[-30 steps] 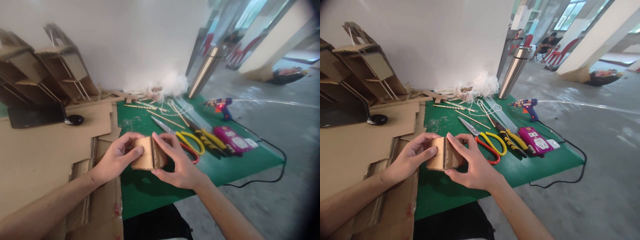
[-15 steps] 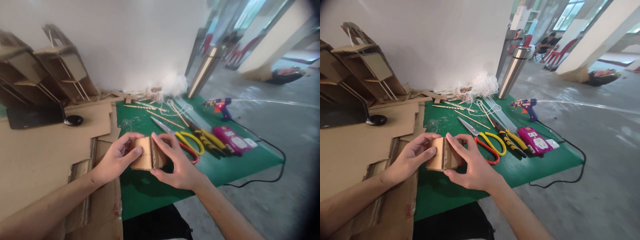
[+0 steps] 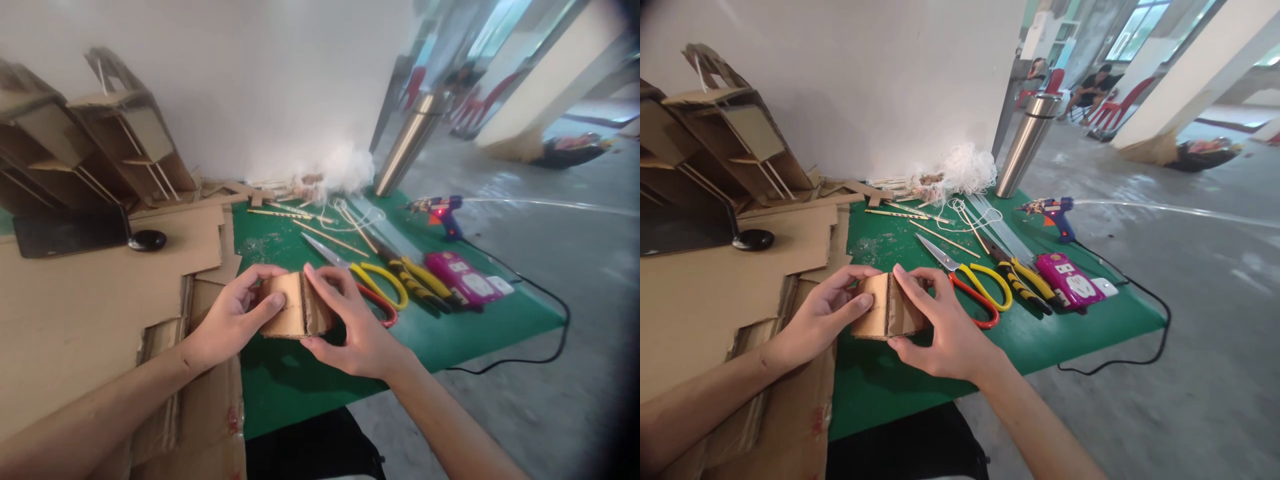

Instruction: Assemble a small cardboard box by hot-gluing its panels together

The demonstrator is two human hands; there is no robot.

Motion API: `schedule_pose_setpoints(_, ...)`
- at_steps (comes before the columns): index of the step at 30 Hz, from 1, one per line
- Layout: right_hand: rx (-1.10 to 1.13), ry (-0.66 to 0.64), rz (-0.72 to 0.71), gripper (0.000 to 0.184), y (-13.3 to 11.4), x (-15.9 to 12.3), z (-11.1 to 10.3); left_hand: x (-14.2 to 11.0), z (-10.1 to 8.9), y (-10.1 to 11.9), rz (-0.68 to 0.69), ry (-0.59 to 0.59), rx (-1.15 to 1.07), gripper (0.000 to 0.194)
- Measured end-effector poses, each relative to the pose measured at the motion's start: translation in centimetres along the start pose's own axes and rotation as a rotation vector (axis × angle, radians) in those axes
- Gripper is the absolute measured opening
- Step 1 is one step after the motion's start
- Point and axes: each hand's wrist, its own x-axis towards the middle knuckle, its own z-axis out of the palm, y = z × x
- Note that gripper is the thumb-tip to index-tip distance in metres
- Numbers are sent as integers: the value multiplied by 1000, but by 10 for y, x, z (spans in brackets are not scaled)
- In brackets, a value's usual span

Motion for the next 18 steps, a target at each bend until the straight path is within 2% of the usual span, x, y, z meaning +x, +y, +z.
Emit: schedule_pose_setpoints(18, -11, 7, 4, 92, 0, 1, 0, 0, 0, 2, -25, -8, -10, 32)
